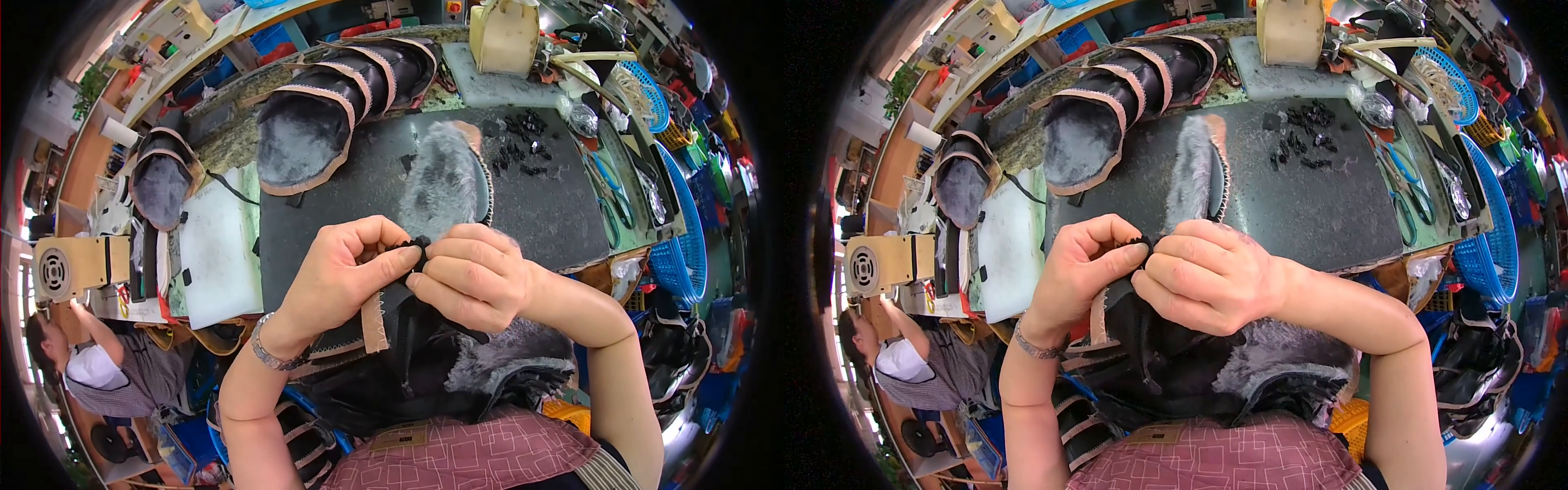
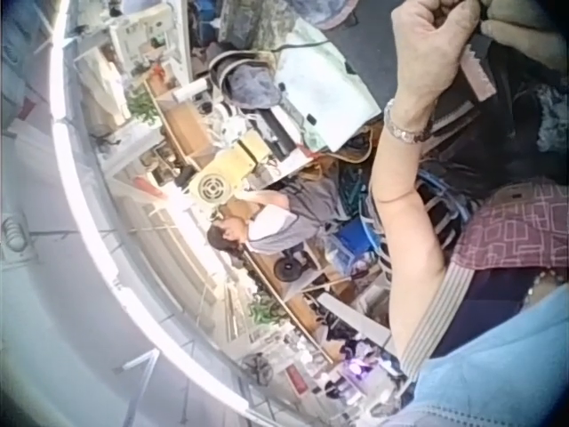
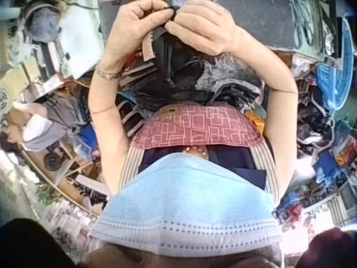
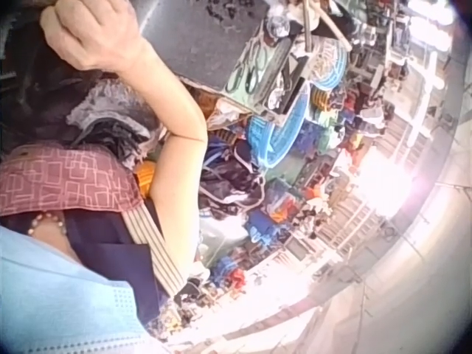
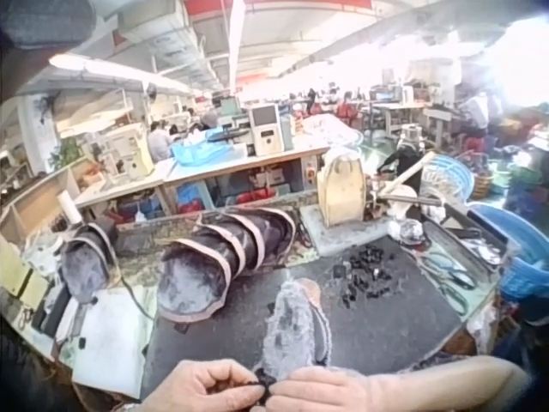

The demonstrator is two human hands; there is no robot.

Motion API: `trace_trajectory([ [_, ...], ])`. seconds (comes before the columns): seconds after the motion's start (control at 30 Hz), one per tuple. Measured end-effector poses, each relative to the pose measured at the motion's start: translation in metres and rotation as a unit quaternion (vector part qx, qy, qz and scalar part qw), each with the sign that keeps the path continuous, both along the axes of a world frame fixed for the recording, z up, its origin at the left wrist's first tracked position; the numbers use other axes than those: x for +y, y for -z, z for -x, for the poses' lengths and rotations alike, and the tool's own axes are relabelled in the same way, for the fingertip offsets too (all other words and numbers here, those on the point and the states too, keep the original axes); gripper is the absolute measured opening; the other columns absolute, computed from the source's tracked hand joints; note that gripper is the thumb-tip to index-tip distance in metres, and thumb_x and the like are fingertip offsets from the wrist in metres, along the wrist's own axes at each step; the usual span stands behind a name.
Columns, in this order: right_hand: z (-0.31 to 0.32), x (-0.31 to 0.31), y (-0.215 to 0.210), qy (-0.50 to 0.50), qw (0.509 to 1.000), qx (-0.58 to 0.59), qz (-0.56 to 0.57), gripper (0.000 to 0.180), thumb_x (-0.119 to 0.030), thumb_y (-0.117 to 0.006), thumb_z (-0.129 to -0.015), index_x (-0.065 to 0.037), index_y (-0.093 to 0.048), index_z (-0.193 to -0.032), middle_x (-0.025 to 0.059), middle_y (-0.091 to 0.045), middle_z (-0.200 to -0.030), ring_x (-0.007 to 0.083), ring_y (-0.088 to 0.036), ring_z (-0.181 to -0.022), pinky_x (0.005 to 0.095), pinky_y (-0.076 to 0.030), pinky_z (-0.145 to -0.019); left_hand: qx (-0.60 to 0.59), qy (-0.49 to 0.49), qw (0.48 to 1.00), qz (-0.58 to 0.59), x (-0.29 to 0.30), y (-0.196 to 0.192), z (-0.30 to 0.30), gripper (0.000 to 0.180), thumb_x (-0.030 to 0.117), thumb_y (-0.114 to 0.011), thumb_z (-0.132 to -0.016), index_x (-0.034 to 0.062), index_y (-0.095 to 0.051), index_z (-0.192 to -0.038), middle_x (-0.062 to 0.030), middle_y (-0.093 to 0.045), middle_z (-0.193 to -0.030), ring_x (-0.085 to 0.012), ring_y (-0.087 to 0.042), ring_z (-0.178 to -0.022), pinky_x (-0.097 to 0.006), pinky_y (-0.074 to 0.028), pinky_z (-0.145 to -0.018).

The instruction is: Trimming excess material and attaching components to shoe uppers using scissors and manual manipulation.

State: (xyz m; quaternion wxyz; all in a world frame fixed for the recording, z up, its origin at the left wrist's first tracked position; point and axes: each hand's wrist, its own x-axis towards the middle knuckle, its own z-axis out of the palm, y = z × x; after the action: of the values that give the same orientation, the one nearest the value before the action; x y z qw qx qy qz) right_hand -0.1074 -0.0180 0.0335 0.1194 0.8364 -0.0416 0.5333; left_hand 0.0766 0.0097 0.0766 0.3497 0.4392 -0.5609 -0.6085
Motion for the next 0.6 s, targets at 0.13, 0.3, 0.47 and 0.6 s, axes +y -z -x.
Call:
trace_trajectory([
  [0.13,0.000,0.000,0.008,0.030,0.999,0.005,0.027,0.032,-0.012,-0.061,-0.057,0.000,-0.061,-0.086,0.0064,-0.054,-0.081,0.0161,-0.053,-0.066,0.0268,-0.044,-0.054,-0.121,-0.024,0.990,0.072,0.005,-0.010,0.003,0.015,0.013,-0.061,-0.085,-0.0010,-0.060,-0.080,0.0017,-0.053,-0.063,-0.0013,-0.042,-0.059,-0.020,-0.036,-0.051],
  [0.3,-0.004,-0.008,0.014,0.029,0.996,-0.012,0.088,0.033,-0.015,-0.060,-0.058,0.000,-0.062,-0.087,0.0058,-0.053,-0.082,0.0133,-0.048,-0.060,0.0243,-0.039,-0.048,-0.195,-0.028,0.970,0.139,0.004,-0.013,0.002,0.020,0.014,-0.059,-0.086,-0.0024,-0.057,-0.075,-0.0049,-0.045,-0.054,-0.0044,-0.038,-0.054,-0.025,-0.035,-0.047],
  [0.47,-0.003,-0.008,0.016,-0.002,0.996,0.008,0.087,0.032,-0.016,-0.059,-0.058,0.000,-0.062,-0.086,0.0059,-0.053,-0.083,0.0132,-0.048,-0.062,0.0242,-0.039,-0.049,-0.173,0.043,0.979,0.103,0.001,-0.009,-0.005,0.022,0.014,-0.057,-0.087,-0.0031,-0.055,-0.073,-0.0043,-0.043,-0.054,-0.0053,-0.034,-0.055,-0.025,-0.033,-0.047],
  [0.6,0.002,-0.007,0.011,-0.035,0.993,0.034,0.103,0.030,-0.015,-0.060,-0.060,-0.001,-0.062,-0.086,0.0063,-0.053,-0.085,0.0147,-0.050,-0.064,0.0261,-0.041,-0.054,-0.163,0.023,0.981,0.100,0.005,-0.005,0.000,0.020,0.012,-0.056,-0.088,-0.0027,-0.055,-0.074,-0.0038,-0.044,-0.056,-0.0054,-0.035,-0.056,-0.025,-0.033,-0.048],
])
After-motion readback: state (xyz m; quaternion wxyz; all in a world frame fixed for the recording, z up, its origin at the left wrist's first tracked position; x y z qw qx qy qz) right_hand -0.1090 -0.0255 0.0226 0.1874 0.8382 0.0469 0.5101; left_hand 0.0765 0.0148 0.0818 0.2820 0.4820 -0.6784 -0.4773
